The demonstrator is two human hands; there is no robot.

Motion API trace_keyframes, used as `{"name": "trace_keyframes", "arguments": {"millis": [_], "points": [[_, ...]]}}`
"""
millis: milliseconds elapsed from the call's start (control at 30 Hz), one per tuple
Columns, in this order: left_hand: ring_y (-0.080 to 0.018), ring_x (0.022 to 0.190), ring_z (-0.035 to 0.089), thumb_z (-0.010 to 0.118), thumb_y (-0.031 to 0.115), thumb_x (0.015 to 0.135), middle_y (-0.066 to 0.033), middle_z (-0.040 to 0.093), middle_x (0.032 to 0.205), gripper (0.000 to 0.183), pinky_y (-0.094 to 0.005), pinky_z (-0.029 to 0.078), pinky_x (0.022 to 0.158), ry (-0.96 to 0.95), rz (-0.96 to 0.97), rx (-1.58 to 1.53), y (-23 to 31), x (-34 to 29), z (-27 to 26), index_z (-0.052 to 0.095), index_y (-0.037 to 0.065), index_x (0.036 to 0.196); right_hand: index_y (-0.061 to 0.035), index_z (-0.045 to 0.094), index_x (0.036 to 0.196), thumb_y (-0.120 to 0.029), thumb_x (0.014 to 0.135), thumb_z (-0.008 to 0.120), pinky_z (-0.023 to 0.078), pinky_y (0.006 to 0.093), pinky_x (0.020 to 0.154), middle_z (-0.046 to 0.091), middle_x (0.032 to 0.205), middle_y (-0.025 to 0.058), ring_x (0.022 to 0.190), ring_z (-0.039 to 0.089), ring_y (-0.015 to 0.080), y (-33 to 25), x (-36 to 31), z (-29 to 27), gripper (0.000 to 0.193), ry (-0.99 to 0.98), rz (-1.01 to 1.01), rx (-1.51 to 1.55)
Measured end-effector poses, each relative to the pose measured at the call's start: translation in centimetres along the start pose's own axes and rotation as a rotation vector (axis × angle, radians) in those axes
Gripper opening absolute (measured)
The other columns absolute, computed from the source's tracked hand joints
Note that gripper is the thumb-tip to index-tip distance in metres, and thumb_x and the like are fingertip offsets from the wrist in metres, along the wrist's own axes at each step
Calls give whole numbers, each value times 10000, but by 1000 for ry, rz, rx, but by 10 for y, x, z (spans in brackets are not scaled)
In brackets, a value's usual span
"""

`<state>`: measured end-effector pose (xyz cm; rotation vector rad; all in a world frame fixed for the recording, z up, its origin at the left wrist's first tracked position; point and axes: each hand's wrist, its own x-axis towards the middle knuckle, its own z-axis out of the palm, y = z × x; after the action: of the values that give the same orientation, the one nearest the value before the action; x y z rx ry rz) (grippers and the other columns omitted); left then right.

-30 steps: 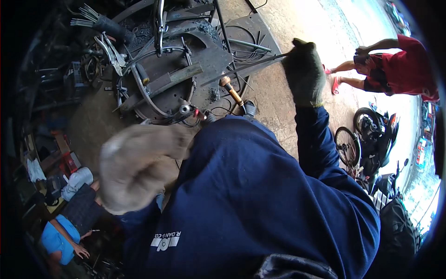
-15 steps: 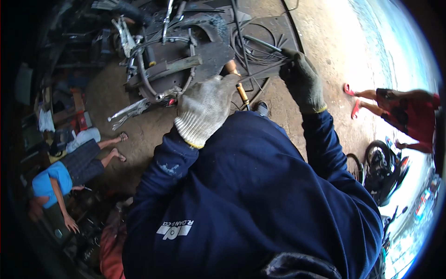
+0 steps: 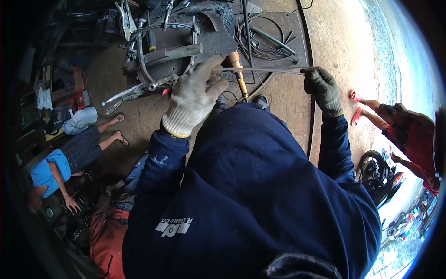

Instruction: The person bends metal rods and positions them onto a metal frame using pliers and by hand, then secures them with clamps on a fabrication table.

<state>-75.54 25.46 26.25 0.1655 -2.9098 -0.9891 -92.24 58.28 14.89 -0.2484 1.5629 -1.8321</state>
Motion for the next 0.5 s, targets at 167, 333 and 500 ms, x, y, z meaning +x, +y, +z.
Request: {"name": "trace_keyframes", "arguments": {"millis": [167,333,500], "points": [[-109,871,690,663,122,1006,-52,720,960,253,-252,561,772,-85,-275,-504,-3,-9,7,666,-12,1221,50,671,1207,-365,1049,621,456,263,654,611,811,29,698,545,110,10,-4,-4,447,31,-36,88],[-110,892,704,655,152,1025,-62,753,989,236,-251,573,800,-33,-422,-811,10,-6,8,695,-2,1198,41,675,1205,-347,1044,633,448,262,658,609,814,25,705,543,111,11,-7,-3,423,-1,-12,131],[-124,926,720,656,119,1020,-93,767,1060,243,-256,577,845,26,-382,-868,10,-7,12,694,7,1233,20,681,1219,-265,1044,640,485,273,700,651,856,36,757,600,124,21,-9,-5,337,-47,-13,-9]]}}
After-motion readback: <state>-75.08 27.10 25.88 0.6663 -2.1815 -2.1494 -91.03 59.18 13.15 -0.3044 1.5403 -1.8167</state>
